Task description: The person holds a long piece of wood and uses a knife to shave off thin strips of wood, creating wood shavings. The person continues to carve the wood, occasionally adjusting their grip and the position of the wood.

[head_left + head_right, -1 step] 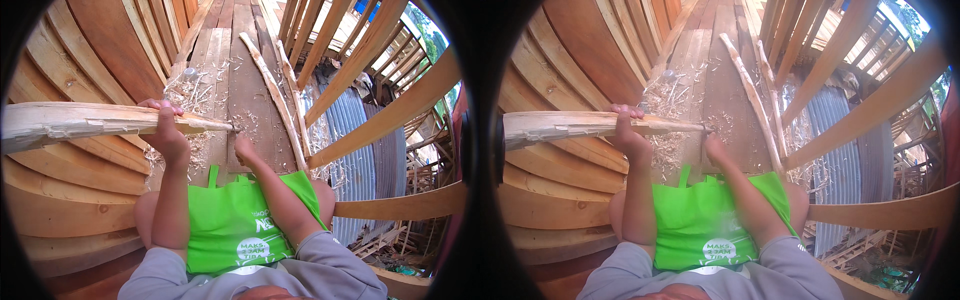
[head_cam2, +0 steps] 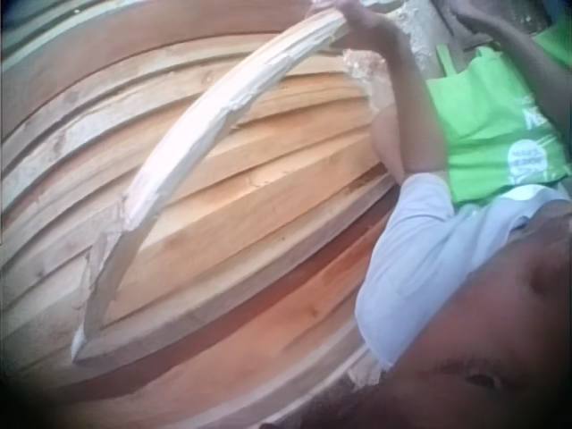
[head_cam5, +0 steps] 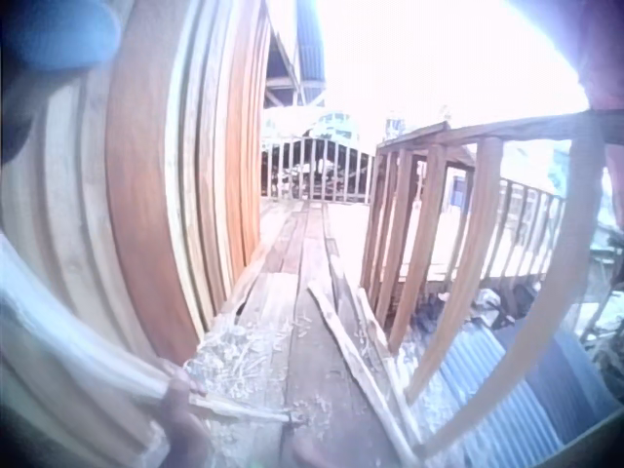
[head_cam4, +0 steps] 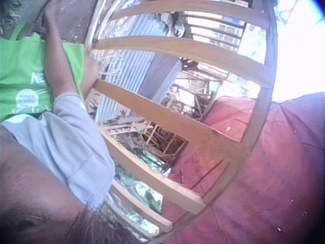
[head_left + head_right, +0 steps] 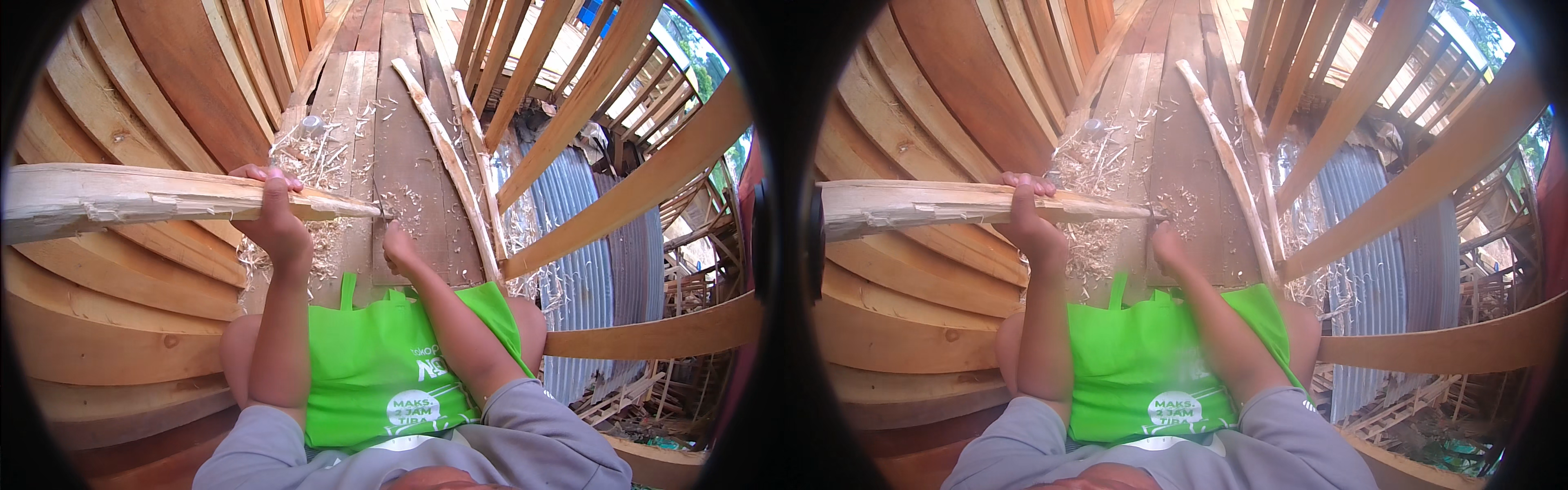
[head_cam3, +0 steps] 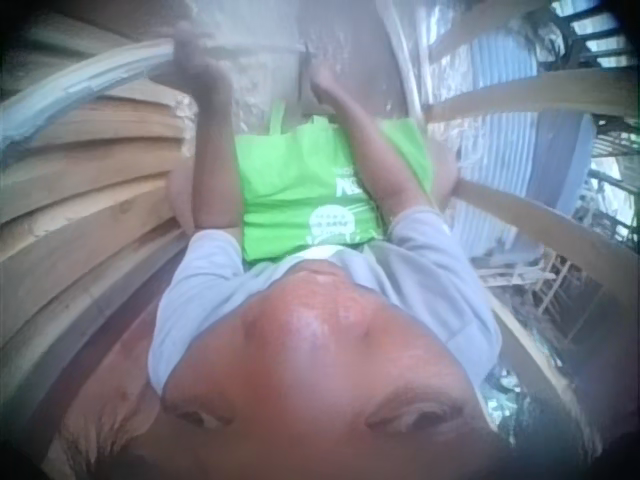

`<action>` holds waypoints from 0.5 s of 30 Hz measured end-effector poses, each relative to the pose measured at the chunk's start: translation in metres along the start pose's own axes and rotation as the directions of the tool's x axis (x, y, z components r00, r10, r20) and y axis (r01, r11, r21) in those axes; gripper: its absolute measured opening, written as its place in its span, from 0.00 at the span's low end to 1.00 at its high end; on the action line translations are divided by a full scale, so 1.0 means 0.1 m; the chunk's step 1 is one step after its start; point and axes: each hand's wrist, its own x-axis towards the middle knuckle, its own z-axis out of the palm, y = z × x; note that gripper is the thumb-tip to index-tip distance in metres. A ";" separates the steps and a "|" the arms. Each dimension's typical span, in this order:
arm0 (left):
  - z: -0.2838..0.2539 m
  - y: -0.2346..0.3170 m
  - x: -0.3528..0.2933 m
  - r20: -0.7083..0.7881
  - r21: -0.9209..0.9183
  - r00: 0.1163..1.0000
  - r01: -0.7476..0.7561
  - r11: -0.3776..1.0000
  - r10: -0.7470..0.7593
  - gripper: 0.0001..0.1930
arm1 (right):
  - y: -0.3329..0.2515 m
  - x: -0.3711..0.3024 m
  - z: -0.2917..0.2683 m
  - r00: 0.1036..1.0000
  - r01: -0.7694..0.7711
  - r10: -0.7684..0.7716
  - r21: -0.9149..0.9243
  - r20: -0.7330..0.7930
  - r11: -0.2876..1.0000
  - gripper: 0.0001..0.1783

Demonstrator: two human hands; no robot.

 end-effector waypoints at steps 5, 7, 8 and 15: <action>-0.05 0.03 0.03 0.059 -0.033 0.998 0.000 0.999 0.002 0.08 | 0.06 0.03 -0.09 0.991 0.018 -0.013 -0.040 0.134 0.999 0.31; -0.07 0.05 0.03 0.069 -0.029 0.997 0.025 0.999 -0.023 0.08 | 0.11 0.02 -0.06 0.999 0.024 -0.022 -0.054 0.040 0.998 0.31; -0.08 0.04 0.04 0.076 -0.029 0.996 0.039 0.999 -0.037 0.09 | 0.12 0.02 -0.07 1.000 0.025 -0.026 -0.059 -0.010 0.998 0.31; -0.15 0.03 0.05 0.134 0.006 0.991 0.012 1.000 -0.012 0.09 | 0.20 -0.06 -0.10 1.000 0.012 -0.010 -0.099 0.016 0.995 0.34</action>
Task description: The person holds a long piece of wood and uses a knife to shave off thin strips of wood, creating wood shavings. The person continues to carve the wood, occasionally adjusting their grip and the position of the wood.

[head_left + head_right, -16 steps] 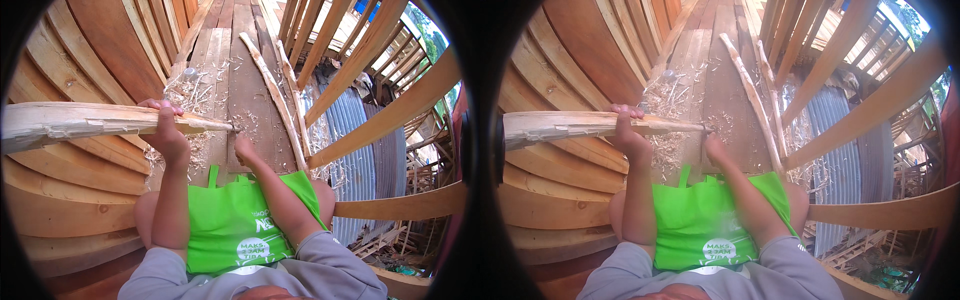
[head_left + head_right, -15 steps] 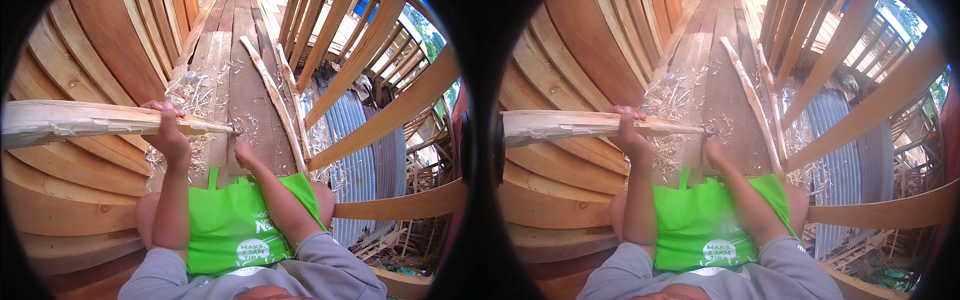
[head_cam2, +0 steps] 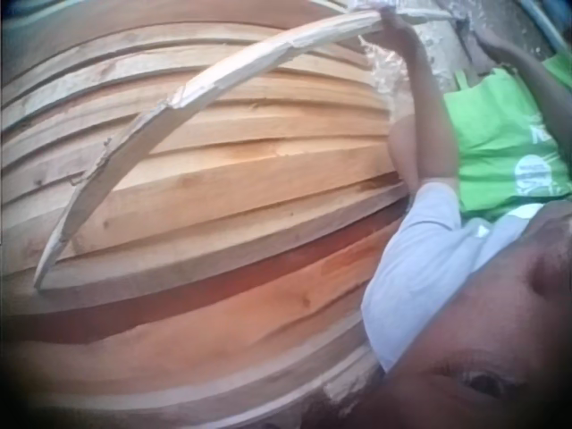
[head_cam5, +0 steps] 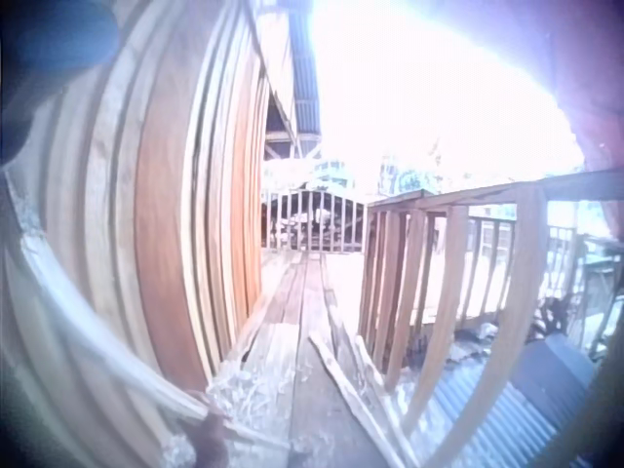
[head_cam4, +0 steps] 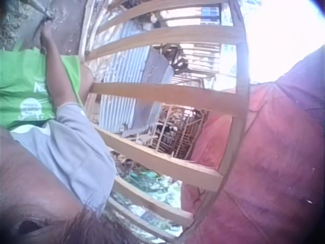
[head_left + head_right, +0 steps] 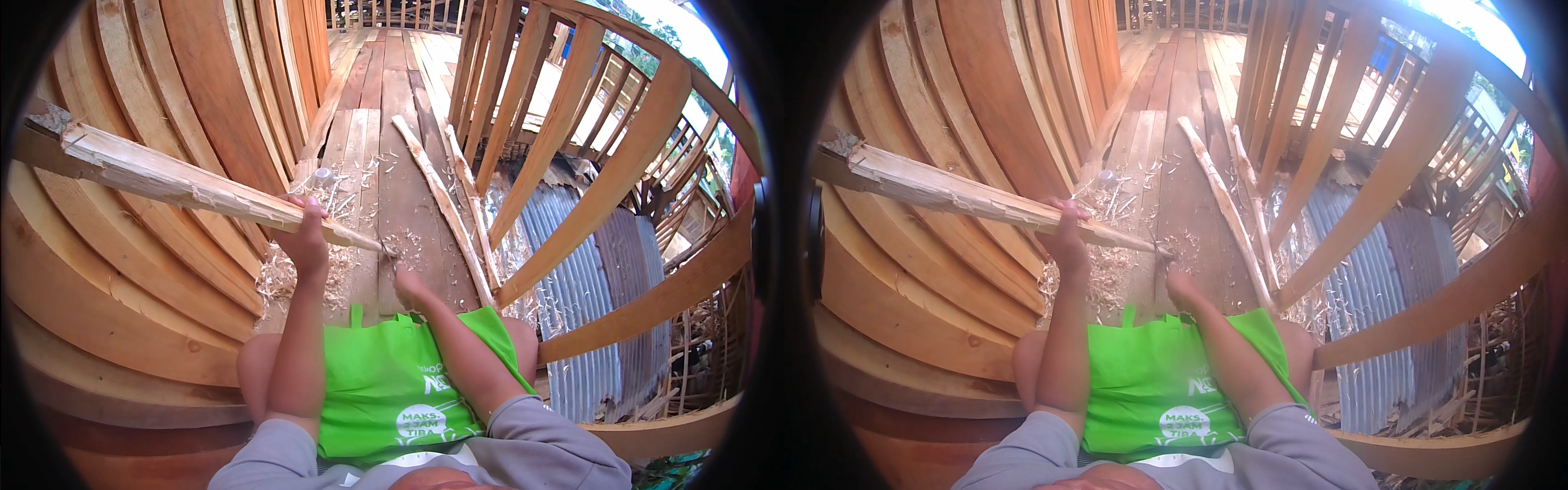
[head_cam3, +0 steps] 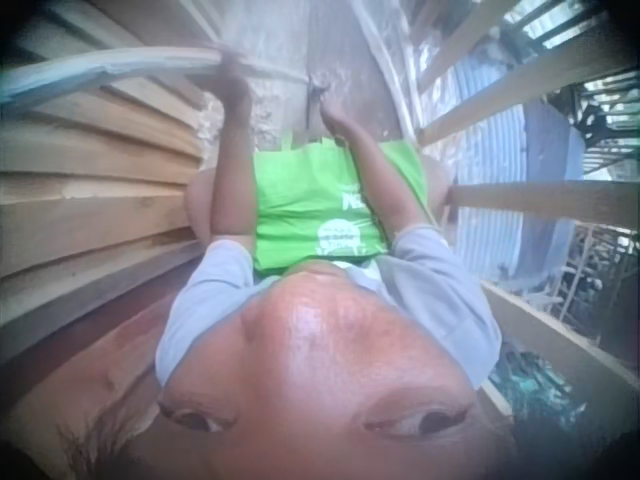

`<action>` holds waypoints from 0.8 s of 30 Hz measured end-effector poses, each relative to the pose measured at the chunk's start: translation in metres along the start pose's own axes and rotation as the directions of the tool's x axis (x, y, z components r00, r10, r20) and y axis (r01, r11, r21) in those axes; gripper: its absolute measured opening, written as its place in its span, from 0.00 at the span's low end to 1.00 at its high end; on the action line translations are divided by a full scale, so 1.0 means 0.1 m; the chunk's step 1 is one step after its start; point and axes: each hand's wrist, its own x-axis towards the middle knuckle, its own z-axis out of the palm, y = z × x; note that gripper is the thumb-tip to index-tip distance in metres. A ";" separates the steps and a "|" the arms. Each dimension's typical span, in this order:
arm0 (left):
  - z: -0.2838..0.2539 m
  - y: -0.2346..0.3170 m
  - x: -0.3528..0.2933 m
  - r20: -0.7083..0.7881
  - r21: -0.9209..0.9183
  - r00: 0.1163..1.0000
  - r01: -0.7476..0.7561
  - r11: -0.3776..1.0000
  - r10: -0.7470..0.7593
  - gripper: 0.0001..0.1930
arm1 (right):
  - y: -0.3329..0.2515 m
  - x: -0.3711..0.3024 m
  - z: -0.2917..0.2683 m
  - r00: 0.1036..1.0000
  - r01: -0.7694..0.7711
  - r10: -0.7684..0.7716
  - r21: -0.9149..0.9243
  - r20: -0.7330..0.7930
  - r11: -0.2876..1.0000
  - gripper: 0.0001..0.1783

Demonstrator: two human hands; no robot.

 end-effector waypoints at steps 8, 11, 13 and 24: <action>0.02 0.01 0.04 0.004 -0.035 0.998 -0.060 0.998 0.060 0.09 | 0.04 -0.23 -0.13 0.996 0.024 -0.034 0.122 0.084 0.992 0.34; -0.06 -0.12 0.09 0.011 -0.017 0.998 -0.069 0.997 0.069 0.09 | -0.04 -0.55 -0.21 0.995 0.033 -0.043 0.113 0.089 0.993 0.33; -0.07 -0.10 0.11 0.035 -0.001 0.997 -0.066 0.998 0.066 0.09 | -0.03 -0.64 -0.28 0.991 0.093 -0.102 0.104 0.090 0.990 0.33; 0.06 0.21 -0.16 0.195 -0.175 0.979 -0.017 0.984 0.052 0.14 | -0.13 -0.67 -0.46 0.968 0.210 -0.211 0.021 0.139 0.977 0.24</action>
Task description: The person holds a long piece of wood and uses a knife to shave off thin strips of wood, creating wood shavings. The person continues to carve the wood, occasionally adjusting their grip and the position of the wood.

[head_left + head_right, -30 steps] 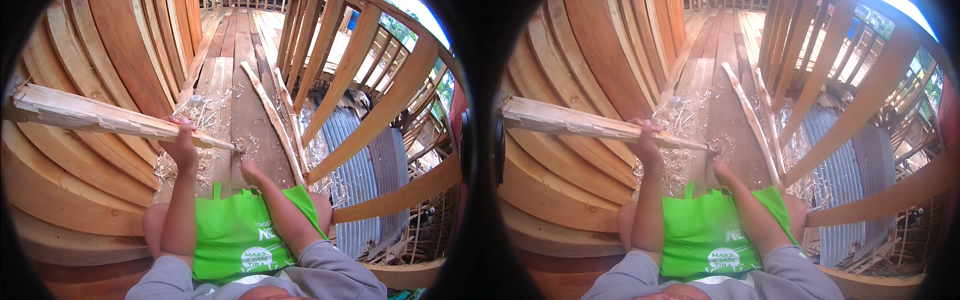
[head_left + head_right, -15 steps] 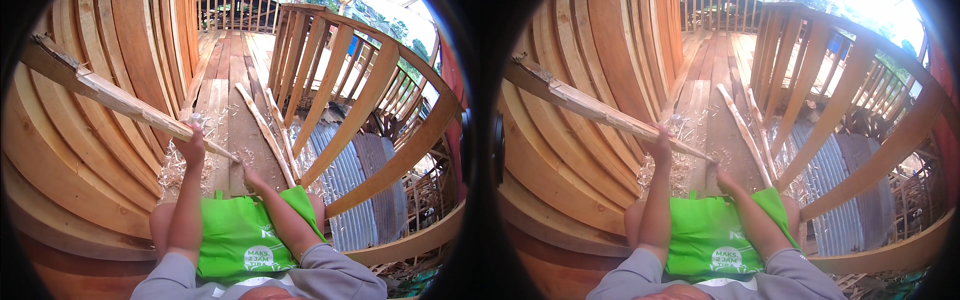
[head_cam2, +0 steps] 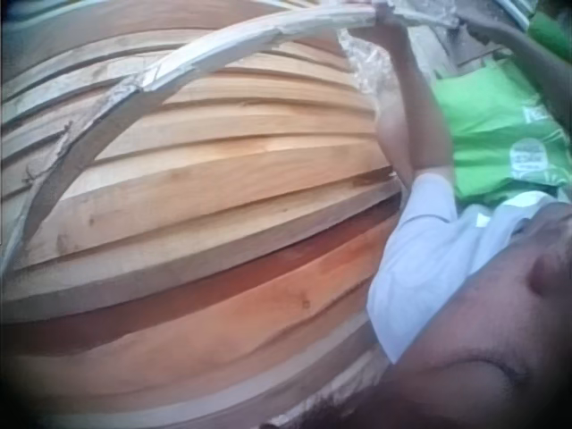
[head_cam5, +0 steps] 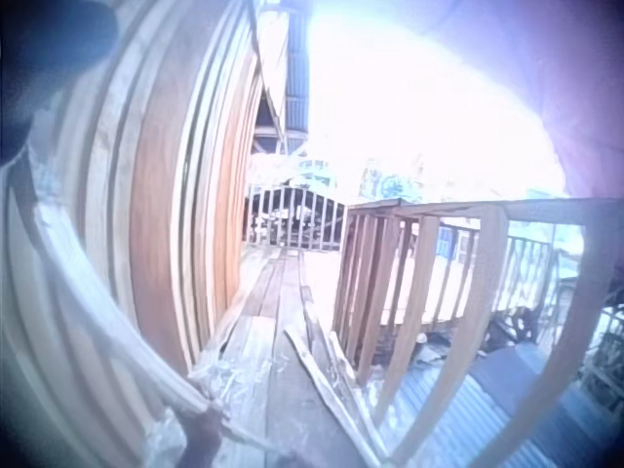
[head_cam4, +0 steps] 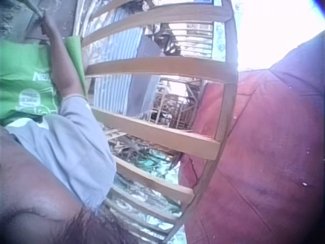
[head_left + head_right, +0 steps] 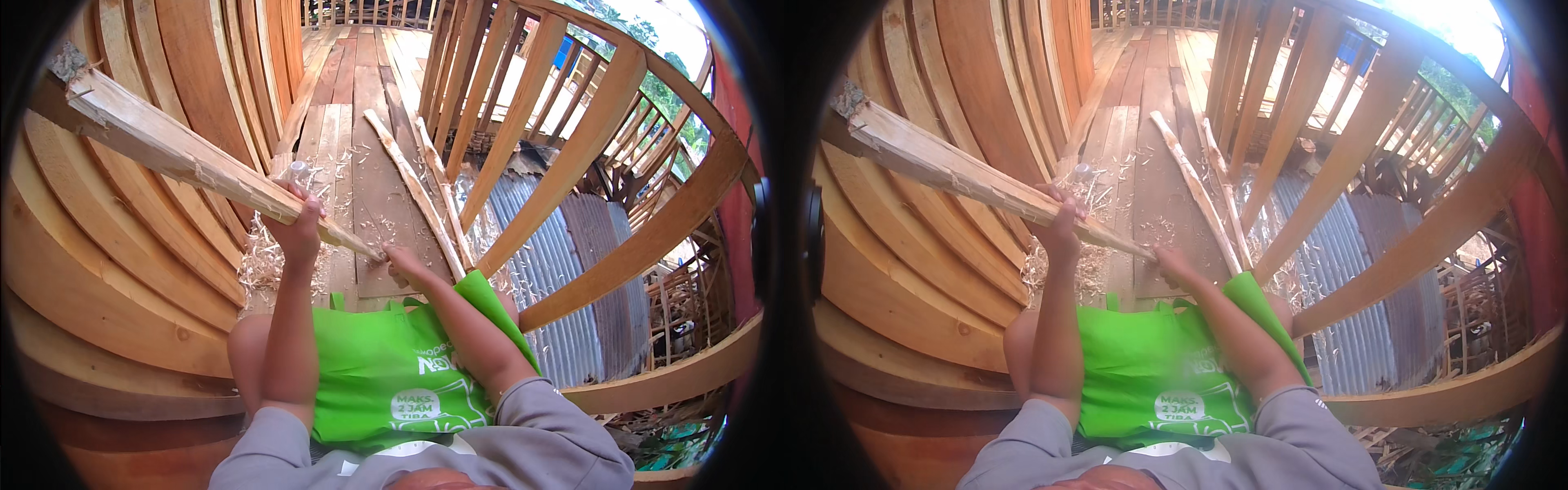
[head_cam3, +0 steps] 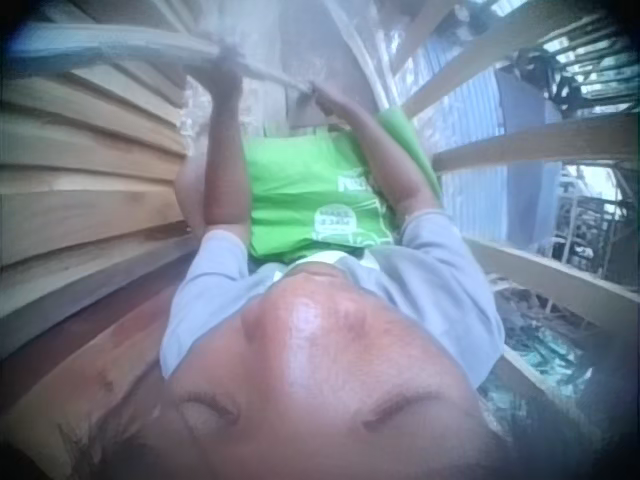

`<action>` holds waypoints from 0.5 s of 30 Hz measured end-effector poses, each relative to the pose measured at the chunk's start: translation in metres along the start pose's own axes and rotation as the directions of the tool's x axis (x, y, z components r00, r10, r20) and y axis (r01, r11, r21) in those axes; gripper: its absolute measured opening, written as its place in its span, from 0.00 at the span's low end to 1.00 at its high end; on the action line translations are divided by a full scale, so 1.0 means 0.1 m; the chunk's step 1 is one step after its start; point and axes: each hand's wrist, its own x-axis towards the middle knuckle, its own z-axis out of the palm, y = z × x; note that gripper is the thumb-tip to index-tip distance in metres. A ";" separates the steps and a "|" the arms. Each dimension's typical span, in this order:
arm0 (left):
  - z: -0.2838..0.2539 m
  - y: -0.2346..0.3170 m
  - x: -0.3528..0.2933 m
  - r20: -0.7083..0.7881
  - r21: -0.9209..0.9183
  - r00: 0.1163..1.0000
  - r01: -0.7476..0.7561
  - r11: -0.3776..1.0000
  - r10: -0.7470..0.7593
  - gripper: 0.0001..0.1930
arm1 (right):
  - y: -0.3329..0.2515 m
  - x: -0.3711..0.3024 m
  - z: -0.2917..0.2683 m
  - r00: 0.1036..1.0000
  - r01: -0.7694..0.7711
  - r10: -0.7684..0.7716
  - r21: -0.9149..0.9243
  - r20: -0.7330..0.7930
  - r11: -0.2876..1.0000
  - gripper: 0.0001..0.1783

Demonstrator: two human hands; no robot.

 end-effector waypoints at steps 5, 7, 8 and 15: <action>-0.14 -0.03 0.03 0.132 -0.123 0.991 0.044 0.991 -0.027 0.13 | 0.00 0.13 0.09 0.998 -0.016 0.012 -0.067 -0.066 0.998 0.23; -0.11 0.00 0.05 0.117 -0.068 0.992 0.050 0.996 -0.042 0.11 | 0.00 0.27 0.09 0.999 -0.028 0.028 0.017 -0.023 0.999 0.20; -0.11 -0.02 0.06 0.124 -0.070 0.992 0.048 0.996 -0.039 0.11 | 0.03 0.34 0.10 0.999 -0.033 0.035 0.057 -0.025 0.998 0.20; -0.11 0.08 0.11 0.085 0.034 0.992 0.093 0.995 -0.095 0.10 | 0.07 0.55 0.23 0.988 0.099 -0.124 -0.233 -0.095 0.968 0.25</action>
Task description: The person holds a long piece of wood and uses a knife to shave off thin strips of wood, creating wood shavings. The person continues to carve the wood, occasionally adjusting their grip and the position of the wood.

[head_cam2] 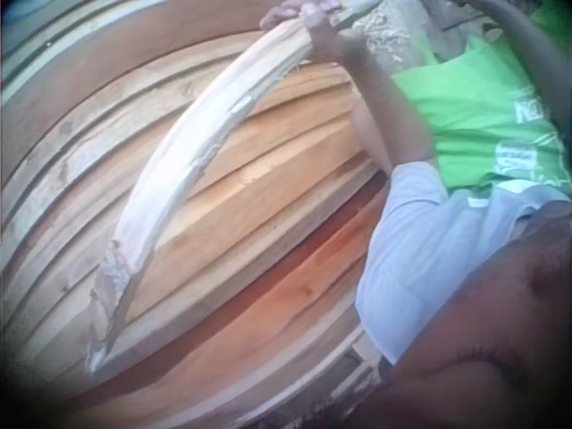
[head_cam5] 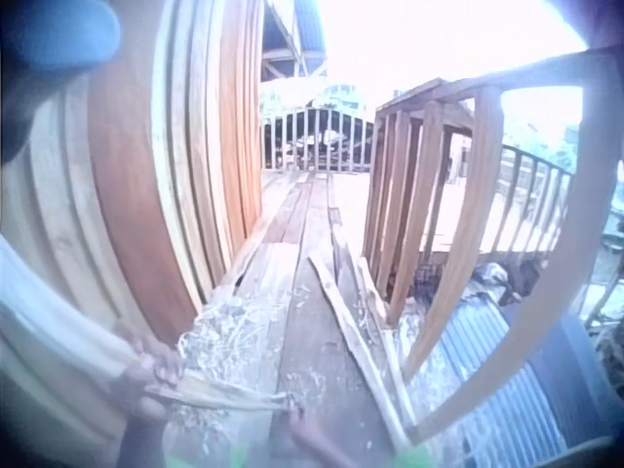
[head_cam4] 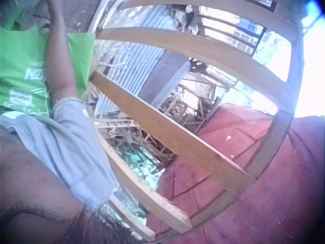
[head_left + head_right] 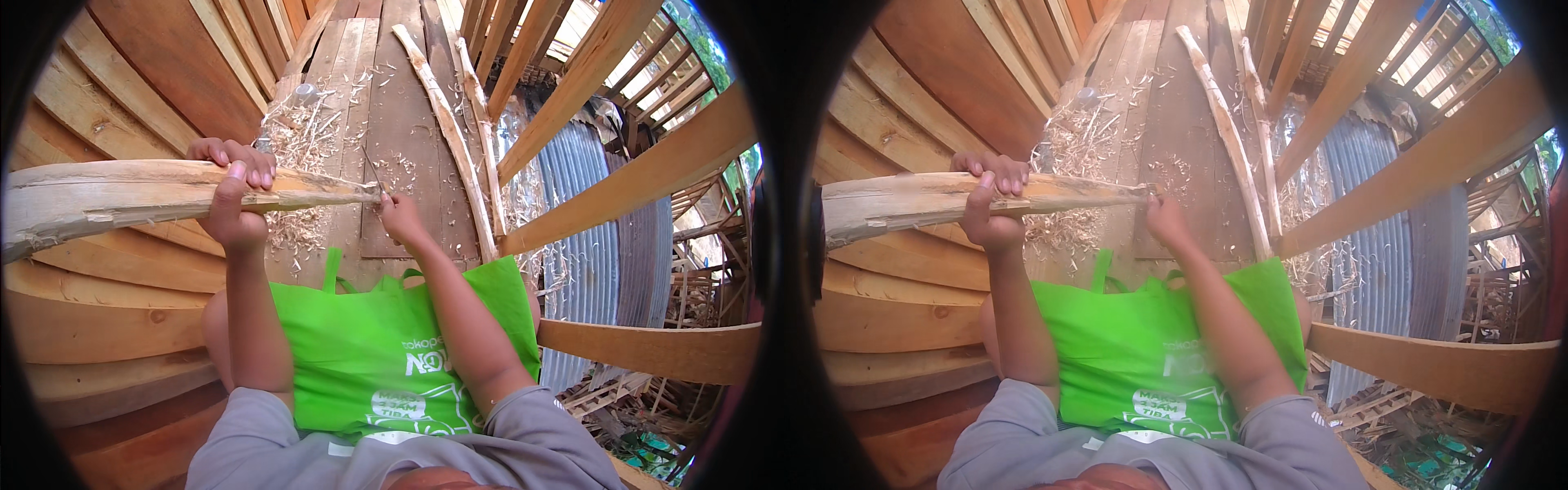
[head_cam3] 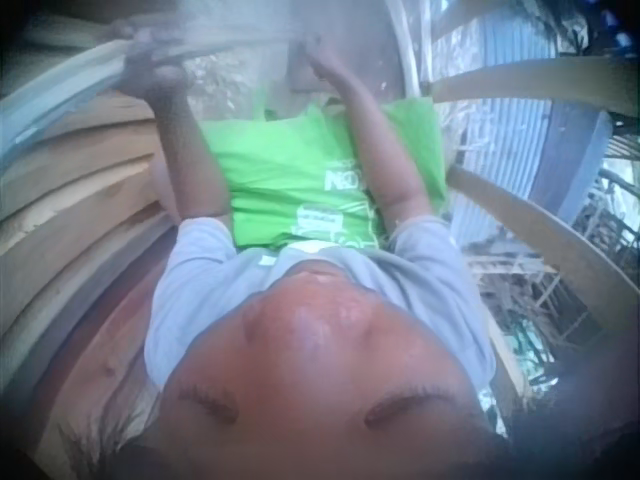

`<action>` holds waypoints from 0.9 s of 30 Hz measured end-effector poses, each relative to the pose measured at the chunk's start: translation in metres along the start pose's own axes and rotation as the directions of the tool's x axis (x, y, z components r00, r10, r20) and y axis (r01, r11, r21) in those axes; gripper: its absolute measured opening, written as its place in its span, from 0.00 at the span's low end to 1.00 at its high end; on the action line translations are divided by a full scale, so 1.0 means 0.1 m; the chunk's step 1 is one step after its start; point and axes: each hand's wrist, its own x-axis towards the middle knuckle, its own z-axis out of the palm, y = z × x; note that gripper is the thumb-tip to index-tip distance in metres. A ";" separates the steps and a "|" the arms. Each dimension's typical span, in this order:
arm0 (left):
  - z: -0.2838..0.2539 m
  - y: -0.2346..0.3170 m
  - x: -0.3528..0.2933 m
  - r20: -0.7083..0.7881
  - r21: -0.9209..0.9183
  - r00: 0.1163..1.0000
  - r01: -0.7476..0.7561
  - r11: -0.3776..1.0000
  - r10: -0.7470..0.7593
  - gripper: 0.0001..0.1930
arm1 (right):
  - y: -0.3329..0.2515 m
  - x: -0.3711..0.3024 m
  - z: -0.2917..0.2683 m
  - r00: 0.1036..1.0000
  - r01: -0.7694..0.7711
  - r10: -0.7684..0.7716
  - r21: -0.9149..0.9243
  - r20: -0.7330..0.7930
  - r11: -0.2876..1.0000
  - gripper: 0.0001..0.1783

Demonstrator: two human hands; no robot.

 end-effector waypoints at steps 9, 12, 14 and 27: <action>0.27 0.23 0.09 0.004 0.049 0.997 0.075 0.996 -0.075 0.09 | 0.72 0.65 -0.20 0.865 0.006 -0.002 0.007 -0.501 1.000 0.20; 0.21 0.31 0.07 0.043 0.038 0.994 0.095 0.995 -0.097 0.09 | 0.62 0.49 -0.22 0.937 -0.021 -0.078 -0.277 -0.340 0.961 0.23; 0.19 0.36 0.07 0.070 0.032 0.991 0.113 0.993 -0.115 0.09 | 0.48 0.42 -0.24 0.996 0.083 -0.093 -0.387 -0.007 0.919 0.25; 0.02 0.65 0.05 0.095 -0.003 0.990 0.106 0.994 -0.106 0.13 | 0.57 0.17 -0.16 0.992 -0.116 0.041 -0.708 -0.123 0.697 0.30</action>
